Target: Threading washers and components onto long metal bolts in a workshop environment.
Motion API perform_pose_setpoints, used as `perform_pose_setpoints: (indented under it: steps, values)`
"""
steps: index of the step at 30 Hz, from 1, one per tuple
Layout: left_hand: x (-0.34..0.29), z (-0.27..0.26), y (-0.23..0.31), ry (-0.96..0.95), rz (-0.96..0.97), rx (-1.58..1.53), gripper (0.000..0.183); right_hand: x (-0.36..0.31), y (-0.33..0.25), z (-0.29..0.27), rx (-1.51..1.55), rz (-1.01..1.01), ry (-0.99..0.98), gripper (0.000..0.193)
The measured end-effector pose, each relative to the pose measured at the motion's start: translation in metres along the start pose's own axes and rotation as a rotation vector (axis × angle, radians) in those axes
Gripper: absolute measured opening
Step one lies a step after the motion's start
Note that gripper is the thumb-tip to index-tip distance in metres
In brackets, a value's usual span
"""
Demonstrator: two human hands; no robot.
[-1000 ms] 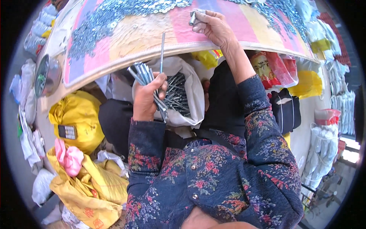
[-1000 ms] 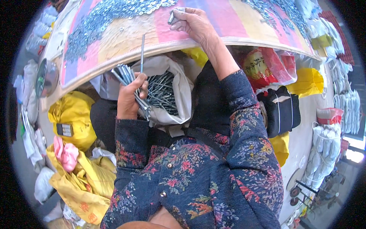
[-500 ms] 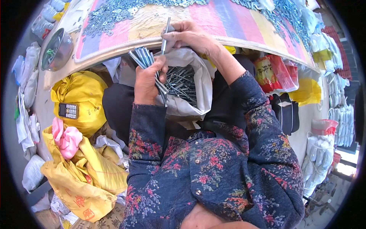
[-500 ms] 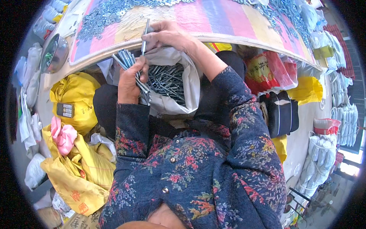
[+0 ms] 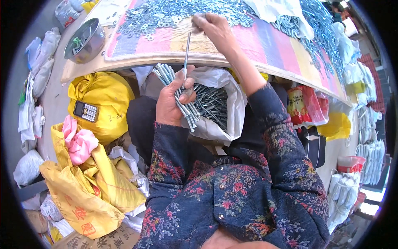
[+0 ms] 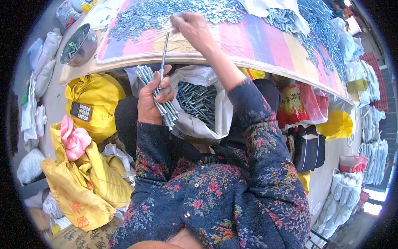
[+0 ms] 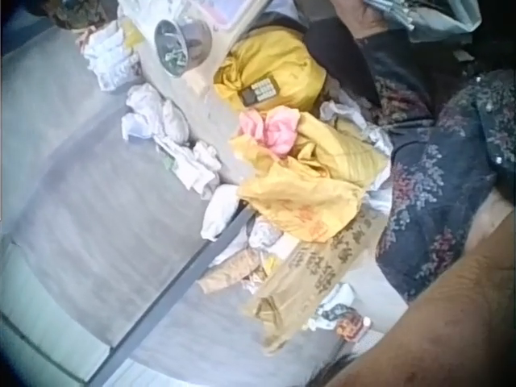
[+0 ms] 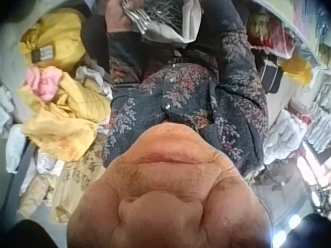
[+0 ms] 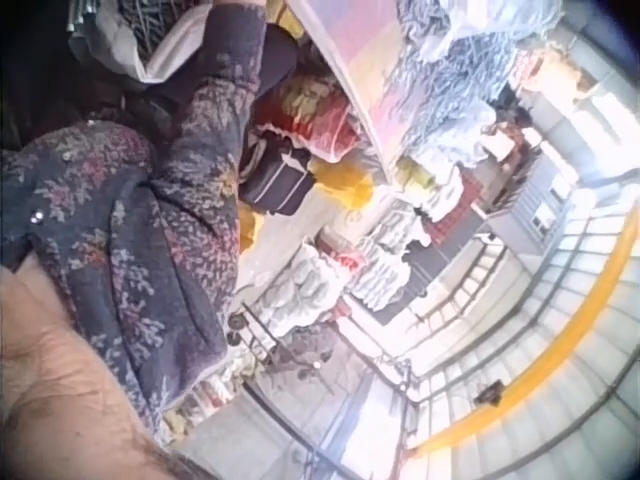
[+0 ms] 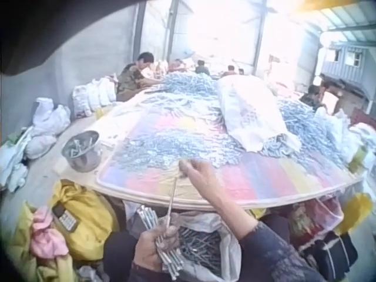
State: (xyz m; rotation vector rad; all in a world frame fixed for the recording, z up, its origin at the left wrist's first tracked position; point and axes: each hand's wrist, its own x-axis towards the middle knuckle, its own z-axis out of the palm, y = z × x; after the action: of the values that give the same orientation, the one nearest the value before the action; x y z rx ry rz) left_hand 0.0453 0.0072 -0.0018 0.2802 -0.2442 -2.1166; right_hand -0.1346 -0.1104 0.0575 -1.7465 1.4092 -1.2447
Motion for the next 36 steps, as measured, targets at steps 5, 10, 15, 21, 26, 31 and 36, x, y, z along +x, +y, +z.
perform_pose_setpoints:
  steps: [5,10,15,21,26,31,36]
  values:
    - [0.01,0.0,0.004,0.19,0.119,0.181,0.026,0.053,0.04,0.063,-0.675,-0.223,0.114,0.029]
    - [0.019,0.004,0.007,0.368,0.254,0.335,0.021,0.059,0.048,0.082,-0.799,-0.223,0.113,0.028]
    - [0.022,0.0,-0.001,0.413,0.297,0.347,0.021,0.055,0.042,0.078,-0.76,-0.16,0.149,0.026]
    - [0.023,0.003,-0.006,0.378,0.257,0.377,0.022,0.068,0.045,0.062,-0.729,-0.093,0.062,0.034]
    - [0.019,0.001,-0.002,0.361,0.218,0.427,0.022,0.01,0.017,0.027,-0.072,0.137,-0.051,0.024]
    - [0.02,0.001,-0.008,0.261,0.125,0.497,0.023,-0.026,0.02,0.007,0.751,0.327,-0.016,0.012]
    - [0.022,0.003,-0.018,0.191,-0.009,0.355,0.023,-0.03,0.041,-0.016,0.982,0.31,-0.036,0.009]
